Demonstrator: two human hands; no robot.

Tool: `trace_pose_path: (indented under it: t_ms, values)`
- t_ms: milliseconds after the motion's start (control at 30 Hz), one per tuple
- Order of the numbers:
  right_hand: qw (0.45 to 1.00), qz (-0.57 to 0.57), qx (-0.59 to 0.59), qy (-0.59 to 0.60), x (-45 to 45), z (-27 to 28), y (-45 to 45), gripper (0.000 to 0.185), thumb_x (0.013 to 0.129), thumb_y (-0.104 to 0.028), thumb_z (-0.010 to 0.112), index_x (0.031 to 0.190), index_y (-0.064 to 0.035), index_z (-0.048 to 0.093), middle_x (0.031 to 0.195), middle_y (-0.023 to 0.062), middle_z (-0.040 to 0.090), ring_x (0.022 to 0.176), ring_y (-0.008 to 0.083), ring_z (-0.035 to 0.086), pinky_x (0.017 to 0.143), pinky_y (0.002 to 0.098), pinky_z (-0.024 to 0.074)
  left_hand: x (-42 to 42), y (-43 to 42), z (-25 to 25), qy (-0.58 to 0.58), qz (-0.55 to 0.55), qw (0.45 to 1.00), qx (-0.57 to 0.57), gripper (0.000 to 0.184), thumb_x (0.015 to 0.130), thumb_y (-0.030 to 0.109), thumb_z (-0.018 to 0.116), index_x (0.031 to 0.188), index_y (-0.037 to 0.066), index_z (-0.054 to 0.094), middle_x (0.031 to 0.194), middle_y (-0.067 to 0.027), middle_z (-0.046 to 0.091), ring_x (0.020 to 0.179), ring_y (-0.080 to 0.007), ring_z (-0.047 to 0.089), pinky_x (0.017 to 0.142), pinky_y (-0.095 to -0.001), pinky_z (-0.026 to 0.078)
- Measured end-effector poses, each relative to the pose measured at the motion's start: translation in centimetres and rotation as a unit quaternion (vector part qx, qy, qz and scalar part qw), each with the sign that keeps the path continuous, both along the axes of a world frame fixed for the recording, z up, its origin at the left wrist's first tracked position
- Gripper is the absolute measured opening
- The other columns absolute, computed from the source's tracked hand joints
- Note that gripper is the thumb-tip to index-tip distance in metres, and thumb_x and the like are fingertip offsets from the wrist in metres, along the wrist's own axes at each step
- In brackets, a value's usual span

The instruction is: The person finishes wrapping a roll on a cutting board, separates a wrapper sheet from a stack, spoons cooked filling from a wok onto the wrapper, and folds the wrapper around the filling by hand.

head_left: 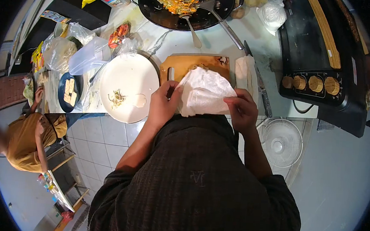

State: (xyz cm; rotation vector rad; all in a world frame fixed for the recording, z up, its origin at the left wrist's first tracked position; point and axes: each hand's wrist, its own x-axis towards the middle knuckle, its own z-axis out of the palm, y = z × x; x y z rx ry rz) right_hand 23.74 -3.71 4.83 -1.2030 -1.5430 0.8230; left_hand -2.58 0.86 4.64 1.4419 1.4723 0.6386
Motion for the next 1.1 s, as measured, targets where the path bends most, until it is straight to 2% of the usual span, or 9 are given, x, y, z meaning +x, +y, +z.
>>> trace_pose_path:
  t_ms: [100, 167, 200, 533, 633, 800, 867, 933, 1100]
  values:
    - [1.0, -0.008, 0.004, -0.013, -0.1, 0.0, -0.3, 0.016, 0.087, 0.008, 0.066, 0.096, -0.0036, 0.073, 0.104, 0.011, 0.064, 0.091, 0.0208, 0.065, 0.079, 0.0294, 0.0517, -0.8, -0.2, -1.8, -0.084, 0.047, 0.993, -0.07, 0.015, 0.1, 0.011, 0.061, 0.111, 0.002, 0.063, 0.097, -0.0027, 0.067, 0.081, -0.0088, 0.061, 0.071, -0.0264, 0.049]
    - [0.999, -0.019, 0.014, -0.029, 0.1, -0.6, -0.4, 0.017, 0.087, 0.006, 0.065, 0.096, -0.0059, 0.074, 0.1, 0.0099, 0.065, 0.089, 0.0229, 0.066, 0.079, 0.032, 0.0528, -0.7, -0.3, -1.7, -0.362, 0.14, 0.902, -0.189, 0.014, 0.104, 0.014, 0.055, 0.114, 0.005, 0.06, 0.095, -0.0019, 0.065, 0.079, -0.0094, 0.061, 0.071, -0.026, 0.049]
    - [0.999, -0.017, 0.022, -0.046, 0.1, -1.1, -0.4, 0.017, 0.087, 0.006, 0.065, 0.096, -0.0058, 0.074, 0.1, 0.0105, 0.065, 0.089, 0.0233, 0.066, 0.079, 0.0322, 0.0529, -0.5, -0.2, -1.6, -0.362, 0.14, 0.902, -0.189, 0.014, 0.104, 0.014, 0.055, 0.114, 0.005, 0.06, 0.095, -0.0019, 0.065, 0.079, -0.0094, 0.061, 0.071, -0.026, 0.049]
    - [0.992, -0.108, -0.042, -0.055, -2.5, -1.4, 4.6, 0.017, 0.094, 0.0, 0.062, 0.106, -0.0043, 0.073, 0.108, 0.0115, 0.065, 0.088, 0.0211, 0.066, 0.071, 0.0279, 0.0522, 0.3, 4.5, -3.3, -0.264, 0.101, 0.959, 0.02, 0.016, 0.105, 0.006, 0.049, 0.118, 0.012, 0.045, 0.079, 0.0004, 0.054, 0.057, -0.0035, 0.042, 0.05, -0.0228, 0.035]
    - [0.993, -0.107, 0.007, -0.042, -2.4, -3.4, 6.5, 0.017, 0.094, -0.001, 0.062, 0.107, -0.0041, 0.073, 0.11, 0.012, 0.065, 0.087, 0.0192, 0.066, 0.069, 0.0269, 0.0521, 0.7, 6.1, -3.6, -0.207, 0.047, 0.972, 0.102, 0.016, 0.103, -0.001, 0.046, 0.104, 0.005, 0.06, 0.086, 0.0004, 0.058, 0.067, -0.0038, 0.048, 0.061, -0.0211, 0.041]
    - [0.991, -0.124, -0.04, -0.036, -2.2, -4.0, 6.7, 0.016, 0.095, -0.004, 0.063, 0.108, -0.0038, 0.073, 0.113, 0.0137, 0.064, 0.087, 0.021, 0.067, 0.07, 0.0272, 0.0528, 0.2, 6.3, -5.8, -0.16, 0.036, 0.981, 0.1, 0.016, 0.098, 0.002, 0.053, 0.109, 0.001, 0.065, 0.107, -0.0113, 0.061, 0.092, -0.0161, 0.058, 0.08, -0.0302, 0.048]
    - [0.986, -0.135, -0.059, -0.073, -2.2, -4.8, 7.1, 0.02, 0.092, -0.004, 0.065, 0.111, -0.0046, 0.072, 0.114, 0.0157, 0.064, 0.091, 0.0257, 0.067, 0.077, 0.032, 0.0542, 0.4, 6.2, -6.1, -0.124, 0.033, 0.988, 0.088, 0.018, 0.096, 0.004, 0.056, 0.111, 0.0, 0.066, 0.114, -0.0159, 0.06, 0.101, -0.0225, 0.06, 0.085, -0.0349, 0.049]
    - [0.981, -0.128, -0.031, -0.14, -1.7, -6.6, 7.5, 0.022, 0.09, -0.006, 0.066, 0.112, -0.0049, 0.072, 0.117, 0.0159, 0.063, 0.097, 0.0281, 0.066, 0.083, 0.036, 0.0532, 0.9, 5.6, -5.2, 0.12, -0.035, 0.963, 0.24, 0.026, 0.089, 0.011, 0.064, 0.112, 0.001, 0.067, 0.121, -0.0201, 0.058, 0.108, -0.0353, 0.059, 0.092, -0.0433, 0.049]
    - [0.943, -0.164, 0.006, -0.29, -2.1, -4.6, 7.2, 0.032, 0.084, -0.014, 0.072, 0.115, -0.0058, 0.07, 0.129, 0.0136, 0.058, 0.119, 0.0343, 0.056, 0.1, 0.0455, 0.0455, 1.0, 5.5, -2.9, 0.191, -0.069, 0.943, 0.264, 0.041, 0.082, 0.015, 0.069, 0.122, 0.006, 0.064, 0.126, -0.0193, 0.056, 0.114, -0.04, 0.055, 0.099, -0.0451, 0.045]
